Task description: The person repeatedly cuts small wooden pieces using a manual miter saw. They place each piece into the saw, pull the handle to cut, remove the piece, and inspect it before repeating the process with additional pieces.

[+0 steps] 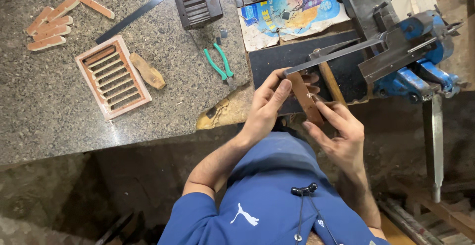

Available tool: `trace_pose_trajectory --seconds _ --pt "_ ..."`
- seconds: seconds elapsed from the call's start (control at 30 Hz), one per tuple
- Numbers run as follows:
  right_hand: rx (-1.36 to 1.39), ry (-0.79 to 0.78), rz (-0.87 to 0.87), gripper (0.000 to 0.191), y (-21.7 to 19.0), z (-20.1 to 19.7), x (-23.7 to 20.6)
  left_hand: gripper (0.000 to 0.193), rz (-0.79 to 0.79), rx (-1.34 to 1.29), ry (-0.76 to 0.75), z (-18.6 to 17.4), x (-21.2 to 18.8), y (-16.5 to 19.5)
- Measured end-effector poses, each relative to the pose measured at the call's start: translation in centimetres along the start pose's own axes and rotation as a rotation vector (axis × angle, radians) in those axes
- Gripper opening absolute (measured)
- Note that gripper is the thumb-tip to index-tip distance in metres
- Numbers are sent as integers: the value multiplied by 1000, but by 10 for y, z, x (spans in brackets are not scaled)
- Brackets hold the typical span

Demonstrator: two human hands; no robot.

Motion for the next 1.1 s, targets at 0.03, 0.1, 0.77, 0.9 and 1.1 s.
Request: trace_pose_trajectory --seconds 0.03,0.1,0.77,0.9,1.1 --pt "0 -5 -1 48 1 -1 -1 40 -21 -11 3 -4 0 -2" --pt "28 -15 30 48 4 -5 -2 39 -53 -66 -43 -8 -2 -4" --pt "-93 59 -82 40 4 -21 -8 41 -115 -23 -61 -16 -3 -15" --pt "-19 59 -23 33 -1 -28 1 43 -214 99 -55 -29 -1 -5" --pt "-496 4 -254 40 -26 -22 28 40 -187 240 48 -36 -6 -20"
Point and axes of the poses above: each hand's wrist, its own x-axis towards the middle knuckle, its own z-axis out of the palm, y = z × x, the point moved 6 cm from there along x, towards the middle knuckle, and after that the axes turned 9 degrees about x, right-handed, at the moved point
